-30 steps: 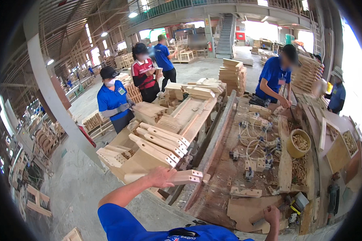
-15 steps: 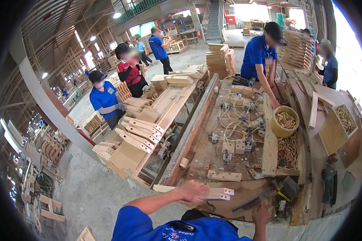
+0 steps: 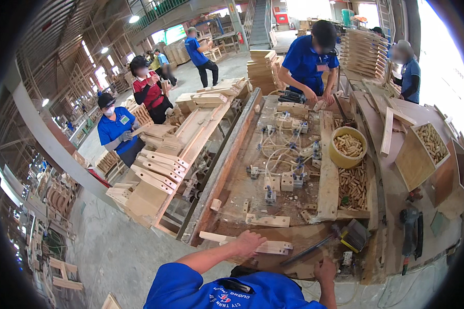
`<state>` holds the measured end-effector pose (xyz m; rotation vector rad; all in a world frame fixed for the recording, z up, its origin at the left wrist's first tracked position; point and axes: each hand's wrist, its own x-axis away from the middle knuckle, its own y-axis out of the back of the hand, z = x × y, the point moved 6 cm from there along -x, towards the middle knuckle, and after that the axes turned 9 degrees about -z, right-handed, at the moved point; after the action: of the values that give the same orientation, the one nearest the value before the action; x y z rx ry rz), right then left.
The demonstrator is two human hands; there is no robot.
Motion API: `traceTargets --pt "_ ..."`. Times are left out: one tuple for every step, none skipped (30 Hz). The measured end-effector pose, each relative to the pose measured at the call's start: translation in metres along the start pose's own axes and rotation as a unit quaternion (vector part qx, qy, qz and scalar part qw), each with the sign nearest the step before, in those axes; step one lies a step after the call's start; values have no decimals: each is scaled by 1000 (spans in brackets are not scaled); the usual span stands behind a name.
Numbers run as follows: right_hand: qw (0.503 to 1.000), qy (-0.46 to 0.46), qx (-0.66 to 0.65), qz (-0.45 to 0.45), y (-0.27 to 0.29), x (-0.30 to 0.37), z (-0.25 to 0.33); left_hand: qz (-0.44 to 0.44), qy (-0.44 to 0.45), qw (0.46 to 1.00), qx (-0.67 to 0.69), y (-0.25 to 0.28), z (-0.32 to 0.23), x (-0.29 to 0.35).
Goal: The person assembles wooden furniture parts by hand, using a hammer to tap dowels into place and a nail gun to fasten joints. They repeatedly pick up wooden pieces, align them, and secure them before stacking the finished units.
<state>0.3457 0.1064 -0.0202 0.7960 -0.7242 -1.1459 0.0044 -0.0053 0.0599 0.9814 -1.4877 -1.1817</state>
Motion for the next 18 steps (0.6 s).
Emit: traceTargets --pt "1000 -6 -5 12 0 -2 3 3 7 1000 -1 -3 2 0" --pt "1000 -5 -2 27 0 -4 5 -3 11 1000 1 -5 4 0" --pt "999 -5 1 43 2 -6 7 -9 15 1000 3 -6 5 1" --pt "998 -9 5 57 3 -8 5 -14 13 1000 6 -8 6 0" --pt "998 1 -7 59 4 -13 7 -25 18 999 20 -8 8 0" --pt "998 11 -18 61 6 -18 10 -36 23 999 35 -8 11 1" --pt "997 21 -31 63 8 -24 13 -46 27 997 48 -9 13 0" --pt "997 9 -43 61 11 -31 14 -47 38 996 60 -11 13 0" --pt "997 -3 -55 58 14 -41 14 -49 49 995 72 -13 13 0" --pt "996 -12 -67 59 20 -50 19 -50 64 993 85 -13 14 1" --pt "996 -2 -74 46 27 -61 25 -44 70 992 95 -15 15 1" --pt "996 8 -81 35 35 -72 31 -37 78 991 105 -17 16 1" --pt "996 17 -86 22 45 -82 37 -32 84 989 117 -18 17 -1" --pt "993 30 -113 0 53 -92 42 -26 84 989 117 -20 18 -2" --pt "993 25 -115 -3 58 -100 44 -20 84 989 117 -21 19 0" --pt "993 18 -118 -11 67 -109 47 -16 79 990 116 -20 22 -3" --pt "992 8 -121 -22 73 -118 46 -22 86 989 121 -19 24 -7" --pt "991 36 -126 -38 77 -130 52 -27 91 987 126 -18 26 -9"
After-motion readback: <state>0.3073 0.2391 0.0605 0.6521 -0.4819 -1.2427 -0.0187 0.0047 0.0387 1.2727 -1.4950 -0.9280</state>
